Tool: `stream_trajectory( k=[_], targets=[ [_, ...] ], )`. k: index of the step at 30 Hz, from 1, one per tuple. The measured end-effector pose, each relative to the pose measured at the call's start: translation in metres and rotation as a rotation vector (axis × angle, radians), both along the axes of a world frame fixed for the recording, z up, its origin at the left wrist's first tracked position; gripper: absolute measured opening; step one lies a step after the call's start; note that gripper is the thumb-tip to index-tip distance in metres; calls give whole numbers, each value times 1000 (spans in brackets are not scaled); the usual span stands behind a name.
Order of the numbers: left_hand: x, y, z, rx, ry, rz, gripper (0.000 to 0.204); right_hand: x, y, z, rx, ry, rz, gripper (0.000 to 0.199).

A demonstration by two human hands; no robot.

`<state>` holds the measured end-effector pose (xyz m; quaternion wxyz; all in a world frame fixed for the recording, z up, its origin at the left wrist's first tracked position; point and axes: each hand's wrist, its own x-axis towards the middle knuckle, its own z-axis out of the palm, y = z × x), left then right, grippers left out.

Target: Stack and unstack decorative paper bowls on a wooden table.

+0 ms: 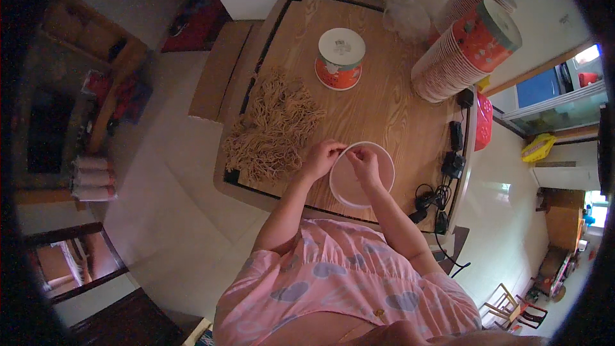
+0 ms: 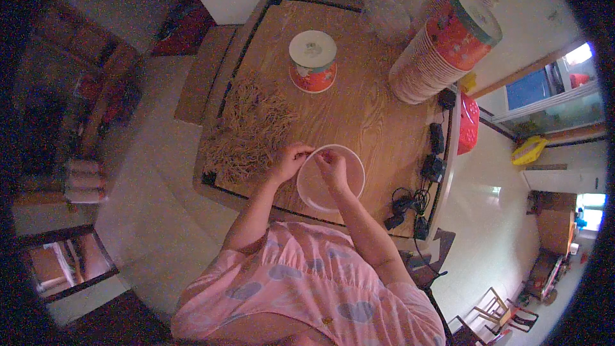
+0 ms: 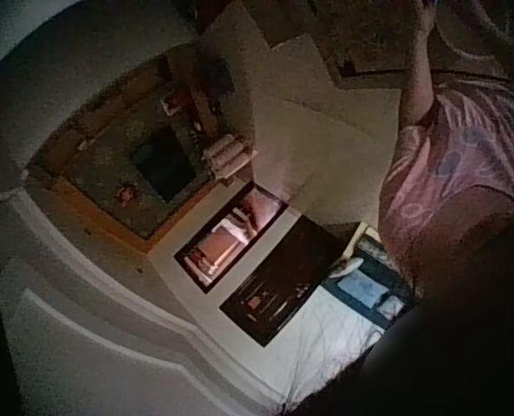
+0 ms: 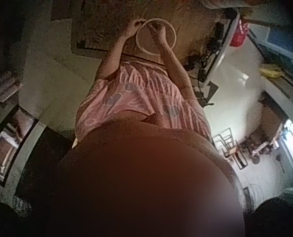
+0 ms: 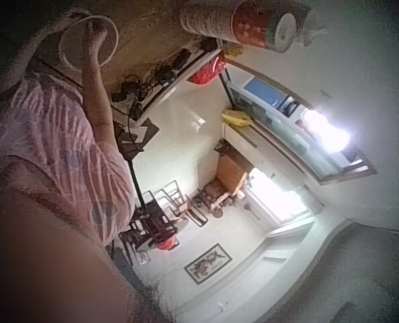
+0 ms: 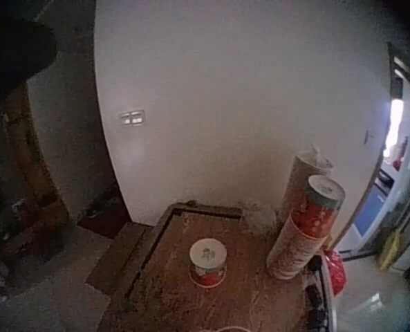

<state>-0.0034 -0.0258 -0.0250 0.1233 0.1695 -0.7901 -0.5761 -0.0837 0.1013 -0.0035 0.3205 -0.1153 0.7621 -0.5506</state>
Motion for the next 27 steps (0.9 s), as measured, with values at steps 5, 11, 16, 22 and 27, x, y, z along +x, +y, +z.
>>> stream_trajectory(
  k=[5,11,16,22,27],
  targets=[
    [-5,2,1,-62,-28,-14,14,-5,6,5,54,78,85,17],
    [-1,0,-1,242,-145,17,10,32,8,80,147,461,592,20],
    [-13,-10,27,607,-364,-185,9,86,-20,102,312,1293,1045,19],
    [-6,-7,-26,402,-114,-108,10,27,-15,73,395,1340,1296,18],
    [0,17,18,643,-505,95,11,-34,-32,77,393,808,745,21]
  ],
)
